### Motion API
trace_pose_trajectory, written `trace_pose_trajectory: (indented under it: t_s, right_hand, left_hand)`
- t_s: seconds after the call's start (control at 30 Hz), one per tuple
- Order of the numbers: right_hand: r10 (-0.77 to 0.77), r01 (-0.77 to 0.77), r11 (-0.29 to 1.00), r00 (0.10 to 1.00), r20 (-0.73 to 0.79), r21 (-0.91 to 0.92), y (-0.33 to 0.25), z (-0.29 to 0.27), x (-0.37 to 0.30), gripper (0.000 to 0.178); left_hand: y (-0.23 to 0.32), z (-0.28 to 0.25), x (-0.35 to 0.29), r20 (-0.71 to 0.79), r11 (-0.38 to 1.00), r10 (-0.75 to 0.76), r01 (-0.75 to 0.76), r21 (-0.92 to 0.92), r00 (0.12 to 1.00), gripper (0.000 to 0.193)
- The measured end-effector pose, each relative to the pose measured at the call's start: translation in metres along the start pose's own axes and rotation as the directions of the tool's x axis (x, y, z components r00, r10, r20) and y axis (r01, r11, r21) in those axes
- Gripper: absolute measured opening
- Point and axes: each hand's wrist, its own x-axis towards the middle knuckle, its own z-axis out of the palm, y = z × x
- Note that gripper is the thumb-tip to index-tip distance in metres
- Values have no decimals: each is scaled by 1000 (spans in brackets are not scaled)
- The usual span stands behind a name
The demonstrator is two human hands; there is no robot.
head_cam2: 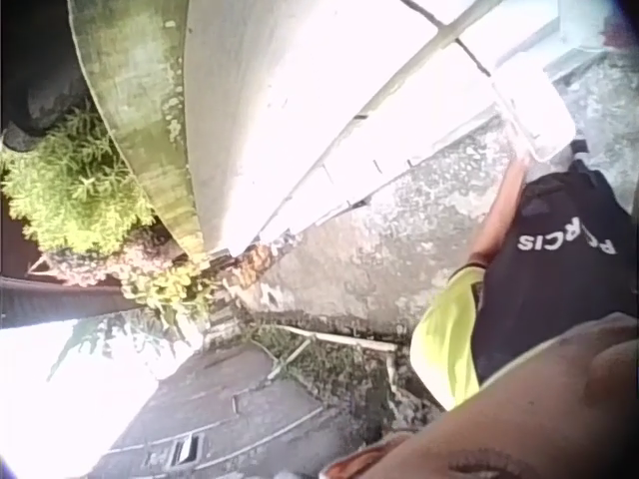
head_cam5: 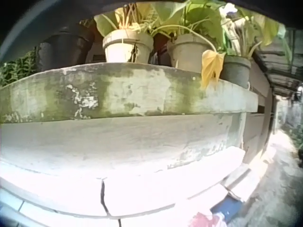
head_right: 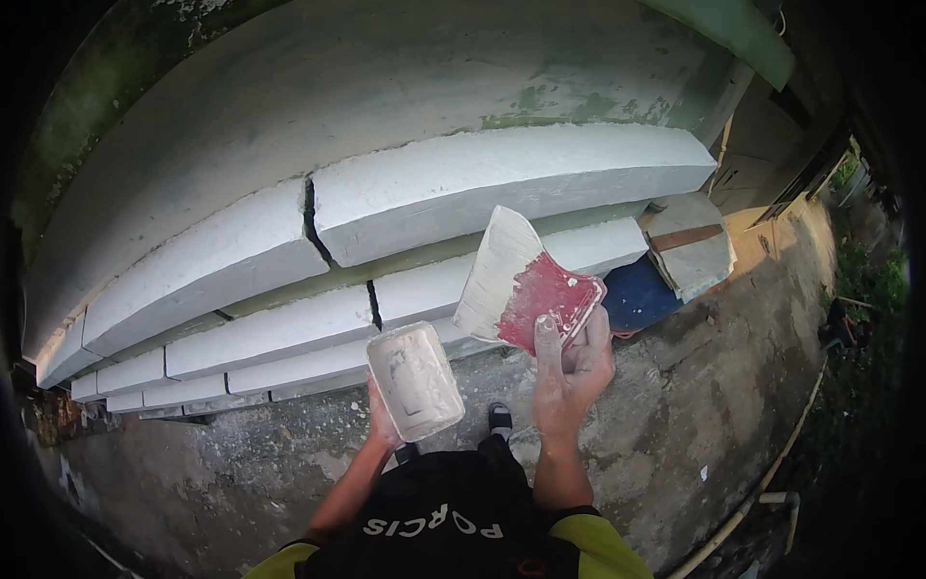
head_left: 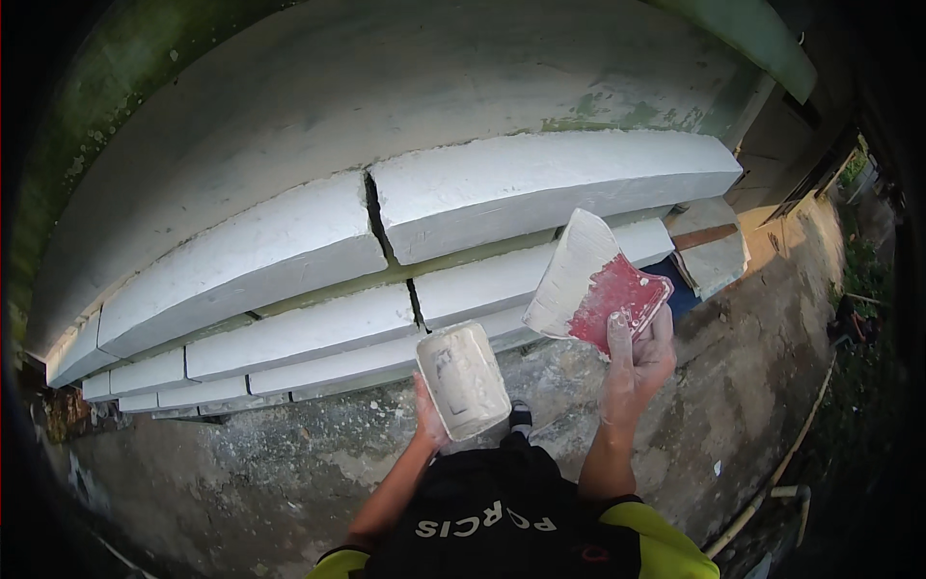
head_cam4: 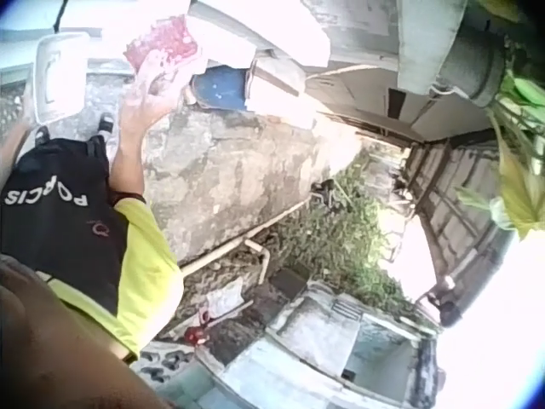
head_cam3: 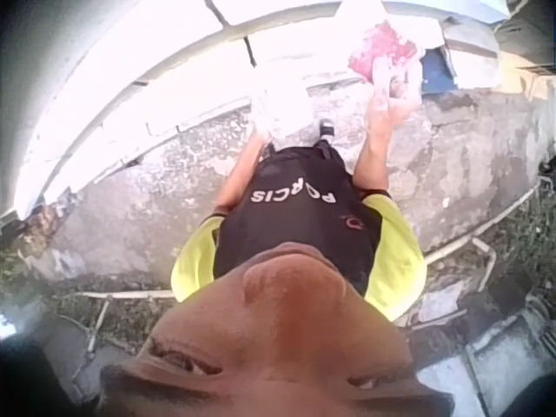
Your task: The recorder uses a spatula to apply putty or filler to cracks in a white masonry wall.
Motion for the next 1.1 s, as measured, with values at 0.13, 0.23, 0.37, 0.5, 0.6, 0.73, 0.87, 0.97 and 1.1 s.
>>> trace_pose_trajectory:
  t_s: [0.13,0.23,0.37,0.5,0.6,0.73,0.87,0.97,1.1]
  right_hand:
    - [273,-181,931,922,274,-317,8,-22,-33,35]
    - [376,-162,875,820,430,-456,32,-19,-45,36]
    - [343,59,813,755,558,-579,57,-16,-55,35]
    - [243,139,806,809,536,-576,67,-17,-58,38]
    - [168,183,801,845,507,-570,76,-20,-63,36]
    - [177,201,774,842,509,-601,97,-26,-73,34]
    - [302,39,820,818,490,-571,99,-25,-73,33]
    - [248,96,840,807,536,-535,100,-26,-76,32]
    - [176,135,877,803,570,-461,114,-25,-89,31]
  left_hand:
    - [3,29,10,-12,1000,-28,28,9,1000,88]
    - [7,53,13,16,992,-6,4,126,1000,90]
    - [0,53,17,62,982,46,-57,178,997,90]
    - [-1,65,12,37,995,41,-44,89,998,85]
    - [-6,62,13,29,997,64,-65,43,998,80]
    - [-15,59,15,-17,989,97,-94,116,995,80]
    - [-21,53,21,-32,987,124,-120,109,992,80]
    - [-22,51,22,-82,980,114,-99,171,990,78]
    - [-37,25,41,-142,977,106,-77,199,984,76]
